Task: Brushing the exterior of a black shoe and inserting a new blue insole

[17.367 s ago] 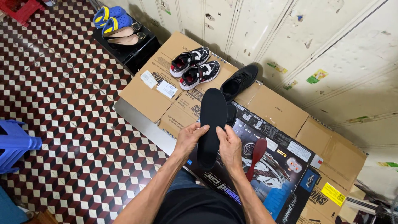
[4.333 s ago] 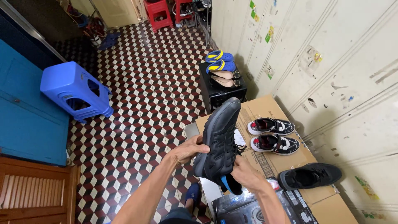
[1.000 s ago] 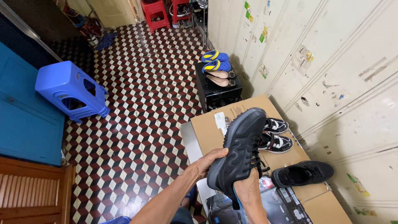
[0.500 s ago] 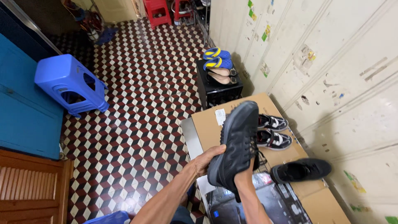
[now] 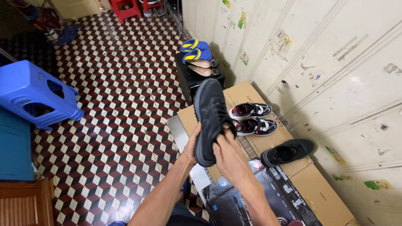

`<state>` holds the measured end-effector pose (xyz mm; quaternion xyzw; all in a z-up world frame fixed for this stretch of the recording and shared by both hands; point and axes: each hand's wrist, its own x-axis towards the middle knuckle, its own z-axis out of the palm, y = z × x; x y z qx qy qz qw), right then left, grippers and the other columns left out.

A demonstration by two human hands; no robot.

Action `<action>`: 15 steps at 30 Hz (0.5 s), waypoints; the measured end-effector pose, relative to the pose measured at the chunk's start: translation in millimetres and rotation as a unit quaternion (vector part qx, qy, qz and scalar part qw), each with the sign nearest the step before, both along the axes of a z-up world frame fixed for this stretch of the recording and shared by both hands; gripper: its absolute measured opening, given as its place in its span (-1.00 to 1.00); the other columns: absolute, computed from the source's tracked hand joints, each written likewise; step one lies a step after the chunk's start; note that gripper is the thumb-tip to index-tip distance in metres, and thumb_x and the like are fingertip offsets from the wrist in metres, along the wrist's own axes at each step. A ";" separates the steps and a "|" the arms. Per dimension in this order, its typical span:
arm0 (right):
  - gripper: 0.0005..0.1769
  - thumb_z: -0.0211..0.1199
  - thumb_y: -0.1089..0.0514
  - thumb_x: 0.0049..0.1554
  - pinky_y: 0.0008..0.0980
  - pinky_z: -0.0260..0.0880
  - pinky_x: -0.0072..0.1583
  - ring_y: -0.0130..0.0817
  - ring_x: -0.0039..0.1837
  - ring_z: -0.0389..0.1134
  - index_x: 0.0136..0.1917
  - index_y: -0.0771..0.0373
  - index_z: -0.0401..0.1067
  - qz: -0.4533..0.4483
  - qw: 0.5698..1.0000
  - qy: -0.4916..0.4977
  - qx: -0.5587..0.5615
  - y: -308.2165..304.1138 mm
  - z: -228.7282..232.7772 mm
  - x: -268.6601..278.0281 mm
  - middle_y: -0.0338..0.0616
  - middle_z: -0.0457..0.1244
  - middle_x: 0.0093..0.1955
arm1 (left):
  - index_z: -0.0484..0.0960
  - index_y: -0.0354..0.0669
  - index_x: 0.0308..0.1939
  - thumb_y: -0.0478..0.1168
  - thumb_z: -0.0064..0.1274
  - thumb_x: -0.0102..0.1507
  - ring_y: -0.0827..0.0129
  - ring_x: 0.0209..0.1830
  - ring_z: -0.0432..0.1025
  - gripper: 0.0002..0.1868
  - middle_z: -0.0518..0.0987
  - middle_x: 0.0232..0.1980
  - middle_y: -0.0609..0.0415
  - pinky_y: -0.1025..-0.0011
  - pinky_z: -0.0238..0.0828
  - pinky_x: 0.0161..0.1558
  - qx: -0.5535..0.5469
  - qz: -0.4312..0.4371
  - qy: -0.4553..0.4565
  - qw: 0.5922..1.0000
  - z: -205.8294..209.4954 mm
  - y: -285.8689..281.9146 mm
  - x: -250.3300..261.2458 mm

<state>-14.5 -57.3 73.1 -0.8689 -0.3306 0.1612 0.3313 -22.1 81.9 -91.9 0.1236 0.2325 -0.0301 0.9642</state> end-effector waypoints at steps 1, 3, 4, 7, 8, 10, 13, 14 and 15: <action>-0.83 -0.16 0.12 0.20 -0.03 0.20 0.04 0.04 0.02 0.17 0.03 0.17 0.16 0.048 0.999 -0.021 -0.004 -1.9 12.3 -5.0 0.08 0.08 0.05 | 0.55 -0.22 0.02 0.16 0.09 0.13 0.17 -0.18 0.52 -0.41 0.59 -0.08 -0.16 0.28 0.51 -0.09 0.023 0.032 -0.006 0.999 13.8 -1.1 -0.7; -0.70 -0.25 0.09 0.27 -0.22 0.11 -0.12 -0.22 -0.20 0.15 -0.26 0.19 0.15 0.095 0.995 -0.041 -0.007 -3.7 27.3 -15.3 -0.12 0.14 -0.21 | 0.52 -0.16 0.04 0.15 0.03 0.14 0.27 -0.19 0.49 -0.45 0.60 -0.11 -0.07 0.34 0.45 -0.03 0.045 0.063 -0.010 0.997 34.5 -2.4 -2.4; -0.65 -0.23 -0.02 0.24 -0.16 -0.01 0.17 -0.11 0.00 0.20 -0.02 0.31 0.18 0.108 0.992 -0.059 -0.009 -4.4 30.0 -18.5 0.06 0.21 -0.07 | 0.50 -0.13 0.08 0.16 0.00 0.16 0.24 -0.07 0.45 -0.44 0.57 -0.04 -0.07 0.30 0.36 0.09 0.010 0.049 -0.045 0.998 41.3 -3.5 -0.1; -0.60 -0.02 -0.09 0.15 -0.15 0.01 0.24 -0.01 0.02 0.24 0.00 0.32 0.18 0.126 0.984 -0.125 -0.028 -10.1 20.0 -19.0 0.08 0.29 -0.14 | 0.48 -0.06 0.14 0.12 -0.04 0.20 0.24 0.05 0.41 -0.48 0.54 0.06 -0.04 0.27 0.28 0.21 -0.022 0.057 -0.093 0.994 43.2 -10.8 8.2; -0.66 0.17 -0.05 0.09 -0.20 0.14 0.02 -0.02 -0.17 0.23 -0.23 0.20 0.14 0.135 0.975 -0.168 -0.044 -12.3 12.4 -18.7 -0.08 0.30 -0.35 | 0.47 -0.01 0.15 0.06 -0.05 0.23 0.27 0.06 0.41 -0.54 0.54 0.08 -0.01 0.28 0.28 0.21 -0.018 0.082 -0.102 0.991 39.5 -13.4 9.3; -0.66 0.23 -0.03 0.06 -0.17 0.17 -0.02 0.04 -0.19 0.24 -0.21 0.22 0.19 0.127 0.971 -0.194 -0.064 -11.8 4.5 -19.4 -0.04 0.30 -0.33 | 0.45 0.02 0.17 0.04 -0.07 0.24 0.28 0.08 0.40 -0.55 0.53 0.09 0.03 0.29 0.26 0.21 -0.001 0.080 -0.110 0.991 39.0 -16.8 9.4; -0.70 0.21 -0.01 0.06 -0.10 0.19 -0.06 0.09 -0.22 0.26 -0.23 0.24 0.23 0.105 0.972 -0.197 -0.078 -7.1 23.6 -22.4 0.02 0.30 -0.32 | 0.44 0.04 0.18 0.04 -0.09 0.26 0.28 0.10 0.38 -0.56 0.52 0.11 0.05 0.29 0.25 0.21 0.009 0.066 -0.122 0.990 40.5 -24.0 14.2; -0.71 0.14 -0.01 0.10 -0.07 0.18 -0.06 0.08 -0.23 0.26 -0.28 0.22 0.23 0.096 0.978 -0.172 -0.068 -3.3 34.1 -24.8 0.04 0.30 -0.31 | 0.44 0.03 0.18 0.05 -0.09 0.26 0.27 0.10 0.39 -0.56 0.52 0.11 0.04 0.28 0.26 0.21 0.003 0.056 -0.123 0.991 40.3 -25.0 14.1; -0.71 0.14 -0.01 0.10 -0.07 0.18 -0.06 0.08 -0.23 0.26 -0.28 0.22 0.23 0.093 0.979 -0.171 -0.069 -3.7 36.1 -22.0 0.04 0.30 -0.31 | 0.44 0.03 0.18 0.05 -0.09 0.26 0.27 0.10 0.39 -0.56 0.52 0.11 0.04 0.28 0.26 0.21 0.003 0.054 -0.122 0.991 40.3 -26.1 13.9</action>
